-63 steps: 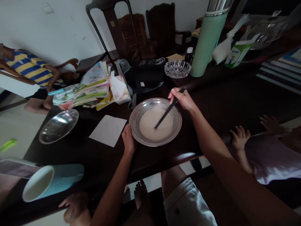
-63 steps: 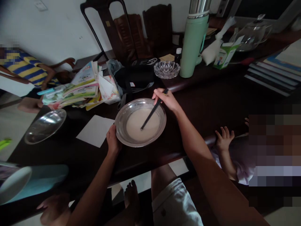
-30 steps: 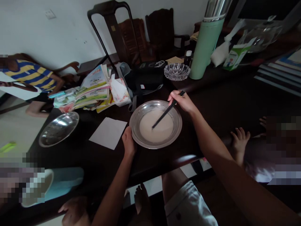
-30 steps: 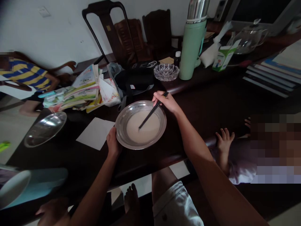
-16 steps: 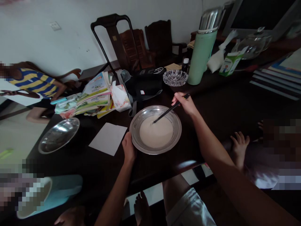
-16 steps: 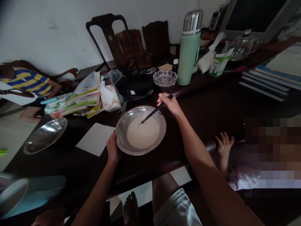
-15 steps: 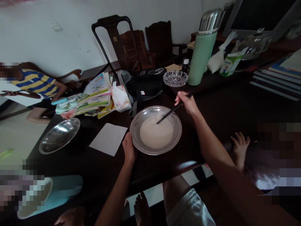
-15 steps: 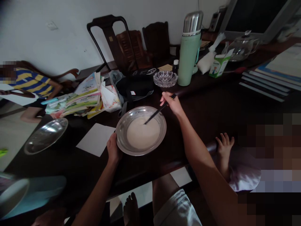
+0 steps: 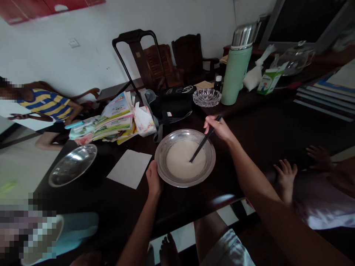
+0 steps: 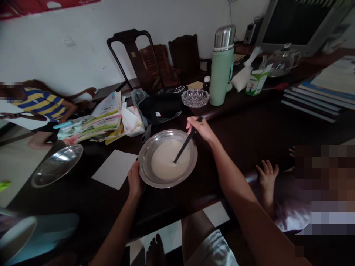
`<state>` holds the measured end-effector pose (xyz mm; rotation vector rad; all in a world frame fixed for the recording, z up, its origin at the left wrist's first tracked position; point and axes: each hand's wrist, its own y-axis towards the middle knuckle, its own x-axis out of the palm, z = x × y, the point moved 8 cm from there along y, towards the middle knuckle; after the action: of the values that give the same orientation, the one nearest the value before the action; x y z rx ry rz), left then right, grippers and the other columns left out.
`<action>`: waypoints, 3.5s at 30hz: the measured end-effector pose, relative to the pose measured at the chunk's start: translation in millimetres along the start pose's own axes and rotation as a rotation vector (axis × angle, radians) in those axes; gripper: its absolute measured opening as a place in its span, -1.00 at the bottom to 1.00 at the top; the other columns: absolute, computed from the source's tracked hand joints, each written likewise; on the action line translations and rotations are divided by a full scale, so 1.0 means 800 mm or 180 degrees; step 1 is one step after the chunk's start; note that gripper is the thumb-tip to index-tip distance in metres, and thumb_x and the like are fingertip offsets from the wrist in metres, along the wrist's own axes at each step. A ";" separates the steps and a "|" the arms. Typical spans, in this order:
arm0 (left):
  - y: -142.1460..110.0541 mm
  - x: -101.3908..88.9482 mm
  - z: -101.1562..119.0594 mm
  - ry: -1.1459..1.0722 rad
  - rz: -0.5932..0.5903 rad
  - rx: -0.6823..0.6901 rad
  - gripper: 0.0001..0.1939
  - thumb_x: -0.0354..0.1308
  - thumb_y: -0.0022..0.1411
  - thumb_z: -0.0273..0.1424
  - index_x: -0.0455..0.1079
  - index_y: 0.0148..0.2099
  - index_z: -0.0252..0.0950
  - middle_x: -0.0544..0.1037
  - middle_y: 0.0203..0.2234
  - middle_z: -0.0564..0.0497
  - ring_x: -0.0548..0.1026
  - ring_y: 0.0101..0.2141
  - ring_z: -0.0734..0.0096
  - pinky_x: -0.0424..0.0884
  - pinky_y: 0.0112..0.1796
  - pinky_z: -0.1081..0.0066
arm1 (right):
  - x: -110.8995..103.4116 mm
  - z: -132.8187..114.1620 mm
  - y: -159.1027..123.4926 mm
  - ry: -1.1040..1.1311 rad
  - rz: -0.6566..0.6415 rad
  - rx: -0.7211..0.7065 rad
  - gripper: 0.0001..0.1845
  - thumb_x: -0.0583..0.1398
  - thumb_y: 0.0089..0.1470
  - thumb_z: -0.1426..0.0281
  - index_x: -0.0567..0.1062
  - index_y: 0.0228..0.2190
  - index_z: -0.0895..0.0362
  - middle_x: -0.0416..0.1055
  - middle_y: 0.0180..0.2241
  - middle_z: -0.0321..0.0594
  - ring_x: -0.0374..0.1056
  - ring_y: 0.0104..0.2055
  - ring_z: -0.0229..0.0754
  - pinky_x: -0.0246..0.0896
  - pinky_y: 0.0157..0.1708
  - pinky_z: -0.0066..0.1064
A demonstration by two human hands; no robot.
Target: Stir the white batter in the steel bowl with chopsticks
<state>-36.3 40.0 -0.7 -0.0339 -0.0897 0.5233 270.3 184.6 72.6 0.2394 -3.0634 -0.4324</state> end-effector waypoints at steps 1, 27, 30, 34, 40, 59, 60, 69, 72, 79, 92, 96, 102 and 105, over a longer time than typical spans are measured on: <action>0.000 0.000 0.000 0.0018 0.0005 -0.0019 -0.50 0.20 0.04 0.05 0.14 -0.54 -0.24 0.16 -0.62 0.17 0.13 -0.50 0.50 0.13 -0.44 0.44 | 0.008 0.000 -0.001 -0.0030 -0.0176 0.0022 -0.43 0.23 -0.02 -0.16 0.52 -0.57 0.11 0.46 -0.68 -0.27 0.28 -0.60 -0.28 0.06 -0.56 -0.41; -0.001 0.001 0.005 -0.0019 -0.0146 0.0146 -0.50 0.23 0.06 0.07 0.27 -0.52 -0.28 0.23 -0.61 0.15 0.16 -0.50 0.50 0.19 -0.45 0.46 | -0.018 -0.002 0.001 -0.0037 0.0429 -0.0064 -0.43 0.25 -0.06 -0.17 0.49 -0.60 0.11 0.47 -0.67 -0.24 0.24 -0.61 -0.28 -0.02 -0.56 -0.41; 0.000 0.001 0.005 -0.0053 -0.0127 0.0152 -0.50 0.23 0.07 0.05 0.25 -0.53 -0.27 0.20 -0.62 0.16 0.14 -0.51 0.50 0.19 -0.45 0.45 | -0.011 0.001 0.000 0.0070 0.0233 0.0023 -0.44 0.23 0.00 -0.13 0.48 -0.63 0.11 0.40 -0.74 -0.27 0.22 -0.65 -0.28 -0.02 -0.56 -0.40; 0.000 0.000 0.005 -0.0031 -0.0081 0.0128 -0.50 0.23 0.06 0.05 0.21 -0.54 -0.26 0.16 -0.63 0.17 0.11 -0.51 0.51 0.17 -0.45 0.46 | 0.015 0.003 -0.002 0.0002 -0.0298 0.0107 -0.47 0.26 -0.04 -0.13 0.54 -0.56 0.11 0.51 -0.62 -0.22 0.30 -0.57 -0.26 0.05 -0.52 -0.41; -0.002 0.001 0.007 -0.0049 -0.0078 0.0106 -0.50 0.25 0.03 0.05 0.21 -0.54 -0.26 0.17 -0.63 0.17 0.11 -0.51 0.51 0.16 -0.47 0.46 | -0.012 0.003 0.000 0.0130 0.0329 -0.0026 -0.45 0.21 0.02 -0.12 0.49 -0.61 0.10 0.37 -0.76 -0.29 0.19 -0.65 -0.30 -0.01 -0.55 -0.40; 0.002 0.000 0.001 -0.0095 -0.0050 0.0052 -0.48 0.26 0.01 0.08 0.25 -0.52 -0.27 0.22 -0.61 0.16 0.15 -0.51 0.52 0.18 -0.45 0.46 | -0.010 -0.002 0.001 -0.0063 0.0348 -0.0082 -0.42 0.22 -0.04 -0.18 0.50 -0.58 0.09 0.46 -0.66 -0.27 0.28 -0.58 -0.26 0.06 -0.54 -0.41; 0.002 -0.001 0.000 -0.0101 -0.0040 0.0039 -0.48 0.25 0.01 0.08 0.25 -0.52 -0.27 0.22 -0.61 0.16 0.15 -0.51 0.52 0.18 -0.45 0.46 | -0.015 -0.003 0.001 -0.0025 0.0446 -0.0098 -0.41 0.20 -0.02 -0.18 0.49 -0.59 0.09 0.41 -0.71 -0.29 0.25 -0.61 -0.27 0.05 -0.54 -0.41; 0.000 0.002 0.008 0.0039 -0.0020 0.0107 -0.53 0.22 0.06 0.02 0.22 -0.53 -0.26 0.18 -0.63 0.17 0.11 -0.51 0.52 0.15 -0.47 0.46 | 0.001 0.000 0.002 -0.0022 0.0111 -0.0022 -0.42 0.23 -0.06 -0.19 0.53 -0.55 0.09 0.49 -0.64 -0.27 0.29 -0.57 -0.26 0.08 -0.54 -0.41; -0.002 0.004 0.010 0.0004 0.0004 0.0107 -0.52 0.23 0.04 0.02 0.18 -0.54 -0.25 0.15 -0.64 0.17 0.09 -0.53 0.52 0.12 -0.50 0.46 | -0.015 -0.001 0.003 0.0011 0.0413 -0.0064 -0.41 0.19 -0.01 -0.19 0.49 -0.61 0.08 0.37 -0.75 -0.31 0.21 -0.64 -0.28 0.08 -0.54 -0.39; 0.001 0.004 0.005 -0.0087 0.0032 -0.0015 -0.52 0.25 0.00 0.02 0.18 -0.54 -0.25 0.17 -0.64 0.18 0.09 -0.53 0.54 0.12 -0.50 0.47 | 0.016 0.004 0.002 -0.0054 -0.0221 0.0052 -0.43 0.21 -0.03 -0.19 0.53 -0.51 0.09 0.50 -0.60 -0.26 0.32 -0.54 -0.26 0.13 -0.50 -0.41; 0.000 0.002 0.004 0.0038 -0.0060 0.0127 -0.53 0.20 0.09 0.01 0.21 -0.53 -0.26 0.18 -0.61 0.16 0.12 -0.51 0.50 0.14 -0.45 0.44 | -0.002 0.001 0.000 -0.0174 0.0224 -0.0057 -0.40 0.21 -0.06 -0.21 0.52 -0.54 0.09 0.49 -0.62 -0.27 0.30 -0.56 -0.26 0.09 -0.54 -0.41; 0.002 0.001 -0.004 -0.0089 -0.0169 0.0113 -0.53 0.20 0.12 0.01 0.21 -0.53 -0.26 0.19 -0.60 0.15 0.13 -0.51 0.49 0.15 -0.45 0.44 | -0.005 0.006 0.000 0.0011 0.0149 -0.0019 -0.43 0.19 0.04 -0.15 0.50 -0.59 0.09 0.38 -0.72 -0.30 0.27 -0.62 -0.26 0.14 -0.50 -0.38; 0.002 0.000 -0.006 -0.0119 -0.0177 0.0103 -0.53 0.20 0.13 0.00 0.22 -0.52 -0.26 0.20 -0.60 0.15 0.13 -0.50 0.50 0.15 -0.45 0.45 | 0.003 0.003 -0.001 -0.0153 0.0010 -0.0018 -0.45 0.22 -0.01 -0.17 0.54 -0.52 0.08 0.51 -0.61 -0.26 0.33 -0.54 -0.24 0.14 -0.49 -0.39; 0.000 0.001 -0.003 -0.0096 -0.0127 0.0050 -0.51 0.21 0.10 0.03 0.19 -0.53 -0.25 0.18 -0.61 0.16 0.12 -0.51 0.50 0.13 -0.45 0.44 | -0.011 0.000 0.000 -0.0043 0.0336 -0.0059 -0.44 0.20 0.02 -0.16 0.50 -0.59 0.08 0.41 -0.72 -0.30 0.24 -0.62 -0.27 0.10 -0.52 -0.38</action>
<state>-35.6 40.5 -3.4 -0.0089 -0.1155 0.4847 279.4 185.7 72.4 0.0740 -3.0652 -0.4581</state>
